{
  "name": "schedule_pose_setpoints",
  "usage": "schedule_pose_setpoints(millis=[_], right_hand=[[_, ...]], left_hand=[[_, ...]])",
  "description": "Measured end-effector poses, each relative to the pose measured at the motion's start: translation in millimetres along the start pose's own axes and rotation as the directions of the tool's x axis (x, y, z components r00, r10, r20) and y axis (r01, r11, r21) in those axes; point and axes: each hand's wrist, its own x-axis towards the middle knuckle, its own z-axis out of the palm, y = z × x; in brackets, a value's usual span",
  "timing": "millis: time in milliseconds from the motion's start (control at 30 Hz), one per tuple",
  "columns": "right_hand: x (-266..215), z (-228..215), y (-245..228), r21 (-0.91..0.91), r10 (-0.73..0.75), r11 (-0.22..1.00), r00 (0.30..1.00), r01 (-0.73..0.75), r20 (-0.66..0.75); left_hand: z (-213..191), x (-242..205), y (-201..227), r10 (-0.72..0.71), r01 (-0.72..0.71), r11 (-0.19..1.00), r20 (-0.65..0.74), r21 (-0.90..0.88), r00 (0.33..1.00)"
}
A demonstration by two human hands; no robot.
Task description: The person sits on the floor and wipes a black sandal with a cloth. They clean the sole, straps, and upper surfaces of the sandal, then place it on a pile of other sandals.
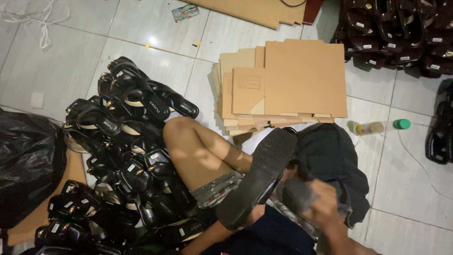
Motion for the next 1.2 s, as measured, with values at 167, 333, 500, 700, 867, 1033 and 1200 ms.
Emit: schedule_pose_setpoints(millis=[167,333,500,700,867,1033,1200], right_hand=[[19,3,-24,-0.002,-0.093,0.995,0.979,0.095,0.184],[19,5,-11,-0.061,-0.032,0.997,0.988,0.042,0.152],[30,-1,-22,-0.134,-0.006,0.991,0.983,0.031,0.184],[22,7,-28,-0.113,-0.072,0.99,0.987,0.088,0.143],[-1,3,19,-0.318,0.138,0.942,0.988,-0.107,0.074],[-50,-36,115,-0.384,0.54,0.64,0.745,-0.665,-0.391],[-80,-109,195,-0.447,0.411,0.512,0.667,-0.733,-0.621]], left_hand=[[3,-8,-3,0.109,-0.142,0.943,0.123,0.3,0.986],[-8,-13,-4,0.188,-0.253,0.873,0.191,0.416,0.963],[-27,-13,-4,-0.021,0.021,0.995,-0.004,-0.099,1.0],[-27,5,-2,-0.118,0.104,0.963,-0.042,-0.247,0.992],[-37,35,0,-0.249,0.189,0.885,-0.091,-0.425,0.964],[-62,77,5,-0.342,0.209,0.781,-0.122,-0.588,0.932],[-66,83,5,-0.031,-0.026,0.951,-0.179,-0.309,0.983]])
